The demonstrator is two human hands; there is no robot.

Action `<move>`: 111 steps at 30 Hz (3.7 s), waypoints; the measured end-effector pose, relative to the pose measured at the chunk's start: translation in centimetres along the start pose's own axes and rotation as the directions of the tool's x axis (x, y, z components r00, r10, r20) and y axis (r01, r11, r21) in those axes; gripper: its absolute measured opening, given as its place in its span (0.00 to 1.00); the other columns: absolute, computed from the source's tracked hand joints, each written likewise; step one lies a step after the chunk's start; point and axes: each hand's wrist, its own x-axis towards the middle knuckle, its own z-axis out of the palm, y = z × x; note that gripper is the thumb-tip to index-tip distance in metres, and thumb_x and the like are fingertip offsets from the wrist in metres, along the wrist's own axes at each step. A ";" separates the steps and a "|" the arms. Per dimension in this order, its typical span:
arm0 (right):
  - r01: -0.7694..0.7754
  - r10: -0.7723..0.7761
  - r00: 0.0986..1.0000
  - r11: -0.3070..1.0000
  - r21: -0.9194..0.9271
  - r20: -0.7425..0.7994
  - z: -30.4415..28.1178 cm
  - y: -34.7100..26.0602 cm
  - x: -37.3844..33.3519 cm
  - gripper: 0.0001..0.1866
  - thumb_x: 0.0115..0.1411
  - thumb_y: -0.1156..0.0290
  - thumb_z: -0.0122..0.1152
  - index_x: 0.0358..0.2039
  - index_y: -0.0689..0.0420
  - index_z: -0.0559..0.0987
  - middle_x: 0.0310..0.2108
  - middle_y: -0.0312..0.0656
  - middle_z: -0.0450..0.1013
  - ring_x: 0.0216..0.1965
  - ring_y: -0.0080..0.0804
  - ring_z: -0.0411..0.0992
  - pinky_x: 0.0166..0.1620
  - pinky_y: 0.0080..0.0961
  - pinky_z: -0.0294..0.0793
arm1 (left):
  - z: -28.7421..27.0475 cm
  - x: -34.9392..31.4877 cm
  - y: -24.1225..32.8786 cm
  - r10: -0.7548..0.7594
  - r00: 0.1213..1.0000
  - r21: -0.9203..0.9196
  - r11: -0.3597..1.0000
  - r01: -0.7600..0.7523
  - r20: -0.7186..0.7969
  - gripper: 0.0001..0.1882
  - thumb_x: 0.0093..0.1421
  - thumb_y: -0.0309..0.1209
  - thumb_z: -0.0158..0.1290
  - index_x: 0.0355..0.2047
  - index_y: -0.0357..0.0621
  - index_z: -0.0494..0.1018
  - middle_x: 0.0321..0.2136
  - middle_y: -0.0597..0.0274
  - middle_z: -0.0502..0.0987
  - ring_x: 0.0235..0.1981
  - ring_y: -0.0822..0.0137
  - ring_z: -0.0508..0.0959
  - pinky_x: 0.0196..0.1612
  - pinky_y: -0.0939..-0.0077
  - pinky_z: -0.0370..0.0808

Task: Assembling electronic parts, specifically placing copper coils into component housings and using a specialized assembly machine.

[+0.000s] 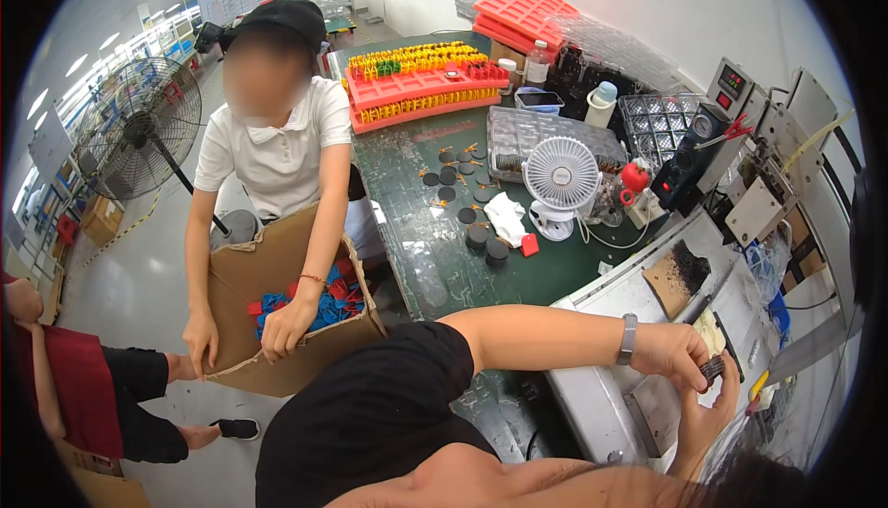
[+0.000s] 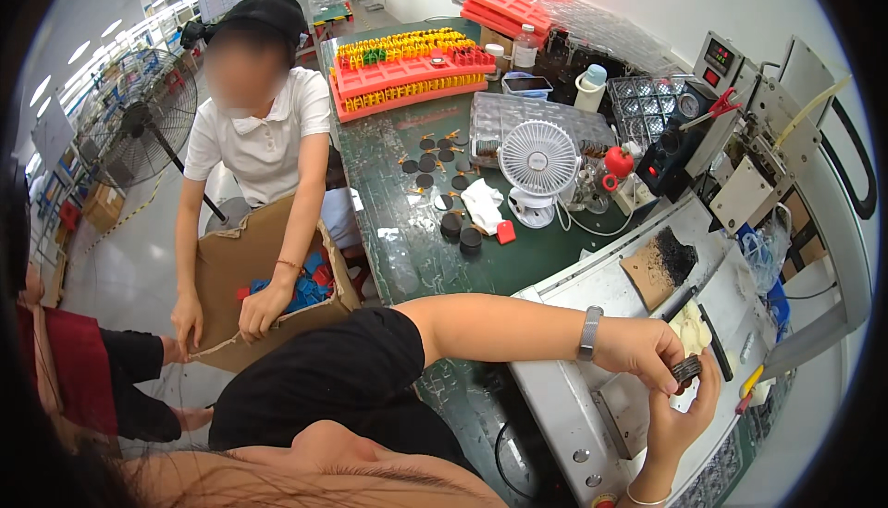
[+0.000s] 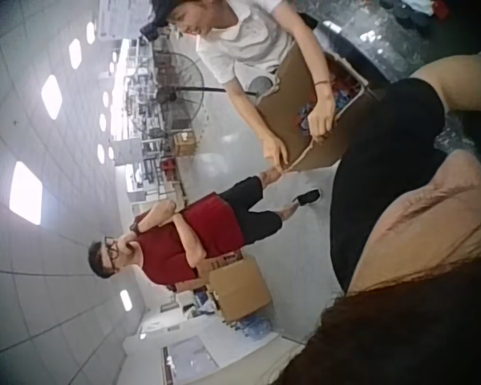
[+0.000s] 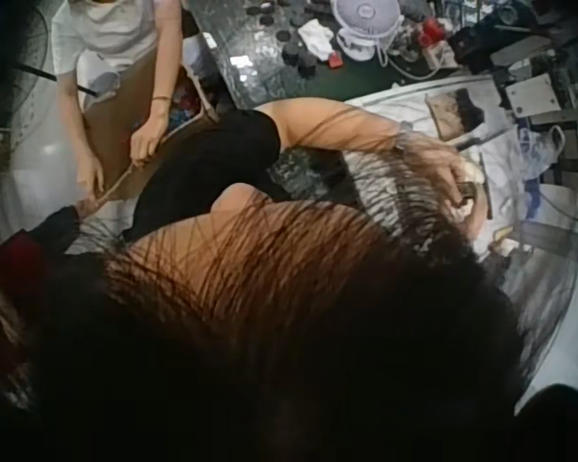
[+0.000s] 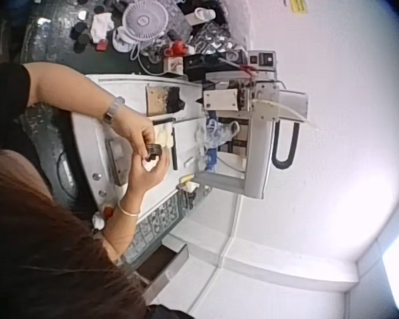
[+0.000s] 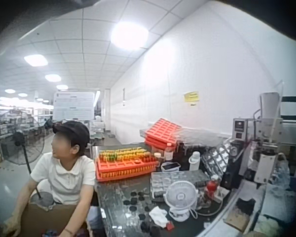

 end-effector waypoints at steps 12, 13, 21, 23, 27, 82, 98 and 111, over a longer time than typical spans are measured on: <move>0.179 -0.178 0.984 0.983 -0.044 0.019 0.4 -2.5 0.6 0.25 0.37 0.74 0.69 0.39 0.62 0.74 0.46 0.47 0.69 0.58 0.52 0.63 0.57 0.43 0.63 | -0.2 -1.0 0.9 -0.156 0.987 -0.163 0.974 0.159 0.033 0.20 0.59 0.27 0.58 0.45 0.36 0.60 0.35 0.52 0.78 0.35 0.59 0.81 0.38 0.66 0.80; 0.164 -0.163 0.986 0.986 -0.042 0.015 0.1 -2.0 0.4 0.25 0.35 0.73 0.70 0.37 0.63 0.75 0.47 0.47 0.69 0.59 0.52 0.62 0.56 0.43 0.63 | 0.2 -0.9 1.0 -0.151 0.987 -0.130 0.979 0.158 0.063 0.15 0.59 0.27 0.57 0.43 0.33 0.66 0.35 0.52 0.78 0.36 0.62 0.81 0.39 0.68 0.80; 0.177 -0.173 0.984 0.980 -0.088 0.052 0.9 -1.7 0.6 0.30 0.36 0.68 0.74 0.43 0.62 0.75 0.50 0.52 0.67 0.57 0.55 0.62 0.58 0.44 0.62 | -1.7 -0.6 0.9 -0.192 0.979 -0.002 0.981 0.192 0.065 0.20 0.60 0.28 0.55 0.52 0.36 0.69 0.41 0.56 0.78 0.40 0.66 0.79 0.46 0.70 0.77; 0.160 -0.157 0.985 0.986 -0.046 0.065 -0.2 -2.1 0.8 0.45 0.37 0.61 0.76 0.55 0.62 0.67 0.54 0.54 0.64 0.59 0.57 0.59 0.61 0.46 0.56 | -0.6 -0.4 1.9 -0.211 0.978 -0.018 0.977 0.210 -0.011 0.17 0.59 0.28 0.56 0.48 0.36 0.71 0.37 0.59 0.78 0.36 0.70 0.79 0.39 0.78 0.76; 0.294 -0.292 0.956 0.955 -0.046 0.032 -0.4 -2.3 1.6 0.40 0.35 0.64 0.76 0.51 0.59 0.71 0.51 0.46 0.68 0.57 0.50 0.63 0.58 0.44 0.59 | -0.3 -0.8 2.8 -0.170 0.984 0.049 0.985 0.168 0.053 0.19 0.58 0.25 0.55 0.50 0.35 0.70 0.39 0.58 0.78 0.39 0.70 0.79 0.41 0.79 0.76; 0.217 -0.219 0.975 0.975 0.040 0.049 -1.6 -1.8 1.4 0.37 0.38 0.58 0.77 0.50 0.59 0.75 0.48 0.44 0.73 0.56 0.45 0.66 0.58 0.38 0.62 | 0.1 -0.4 2.1 -0.119 0.992 0.033 0.993 0.118 0.047 0.19 0.66 0.37 0.47 0.51 0.35 0.68 0.42 0.51 0.78 0.45 0.62 0.79 0.46 0.69 0.79; 0.117 -0.119 0.991 0.992 0.039 0.062 -1.5 -1.8 1.2 0.35 0.37 0.63 0.78 0.48 0.58 0.76 0.48 0.48 0.72 0.55 0.44 0.67 0.56 0.36 0.65 | 0.2 -0.4 2.2 -0.190 0.982 0.060 0.980 0.190 -0.011 0.20 0.67 0.41 0.47 0.49 0.35 0.70 0.41 0.54 0.78 0.43 0.66 0.80 0.44 0.74 0.79; 0.173 -0.174 0.983 0.985 0.022 0.050 -1.6 -1.8 1.4 0.31 0.38 0.59 0.77 0.43 0.58 0.77 0.44 0.43 0.75 0.56 0.45 0.67 0.57 0.39 0.63 | 0.2 -0.4 2.2 -0.191 0.982 0.070 0.979 0.189 0.015 0.20 0.68 0.39 0.46 0.51 0.34 0.68 0.44 0.51 0.77 0.47 0.62 0.78 0.47 0.72 0.78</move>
